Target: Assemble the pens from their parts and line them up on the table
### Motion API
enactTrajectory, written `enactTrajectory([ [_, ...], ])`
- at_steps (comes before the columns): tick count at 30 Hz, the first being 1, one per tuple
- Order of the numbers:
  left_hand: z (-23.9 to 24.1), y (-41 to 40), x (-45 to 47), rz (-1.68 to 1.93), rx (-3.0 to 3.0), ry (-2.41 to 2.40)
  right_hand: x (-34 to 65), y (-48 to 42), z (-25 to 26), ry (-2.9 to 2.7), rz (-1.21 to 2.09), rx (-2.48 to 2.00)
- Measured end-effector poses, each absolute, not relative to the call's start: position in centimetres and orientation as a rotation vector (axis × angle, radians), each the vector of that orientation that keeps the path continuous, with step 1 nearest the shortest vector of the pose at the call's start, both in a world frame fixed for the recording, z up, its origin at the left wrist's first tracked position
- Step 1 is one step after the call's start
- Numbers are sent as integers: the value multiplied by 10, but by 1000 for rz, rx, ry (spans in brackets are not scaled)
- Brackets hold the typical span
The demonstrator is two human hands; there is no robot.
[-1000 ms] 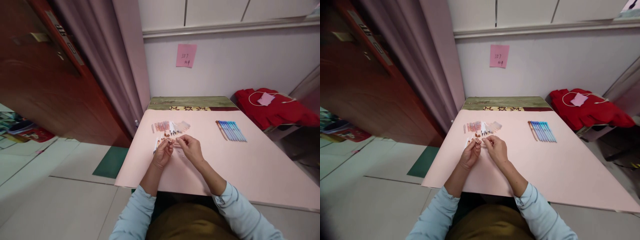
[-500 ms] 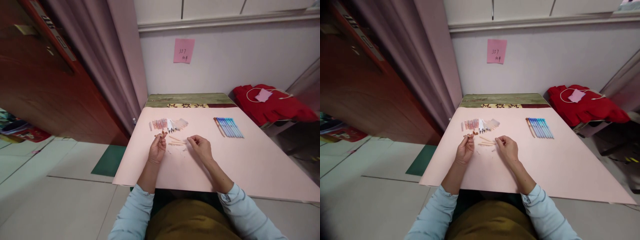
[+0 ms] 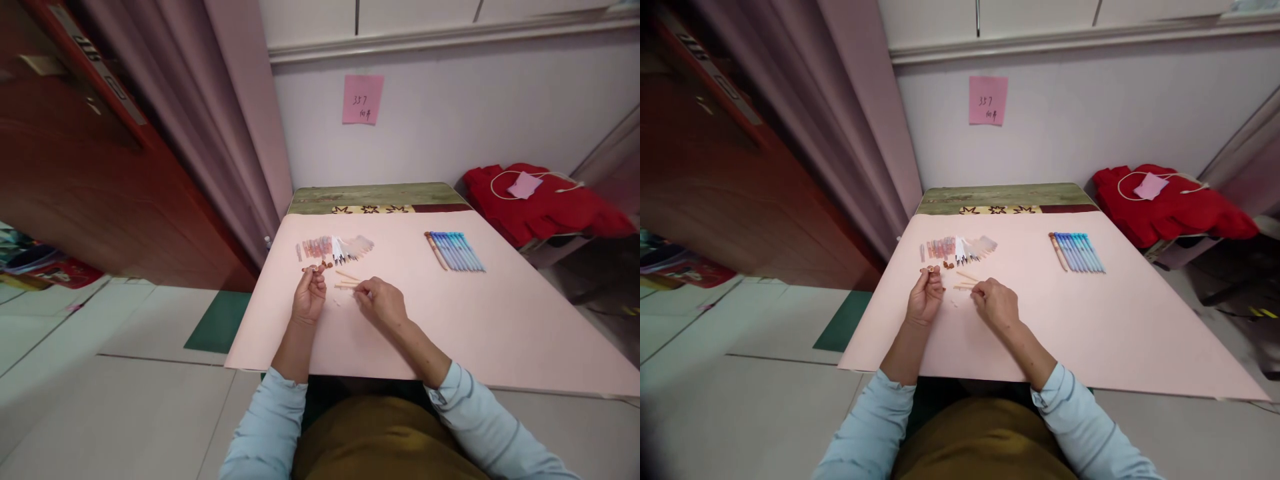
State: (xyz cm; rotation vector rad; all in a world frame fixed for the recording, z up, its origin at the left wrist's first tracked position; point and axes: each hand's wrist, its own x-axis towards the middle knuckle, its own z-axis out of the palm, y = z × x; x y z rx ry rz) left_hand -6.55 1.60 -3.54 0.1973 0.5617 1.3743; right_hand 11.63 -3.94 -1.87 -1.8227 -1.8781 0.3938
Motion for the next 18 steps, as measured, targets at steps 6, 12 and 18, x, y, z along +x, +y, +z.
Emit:
enactTrajectory([
  [6,-39,16,-66,1347,258,543,131,-41,-19,-1830,386,-1910],
  [12,-36,15,-63,1339,268,558,137,-50,-25,-1835,386,-1862],
  [18,-34,14,-63,1346,247,554,109,-49,-19,-2007,411,-1774],
])
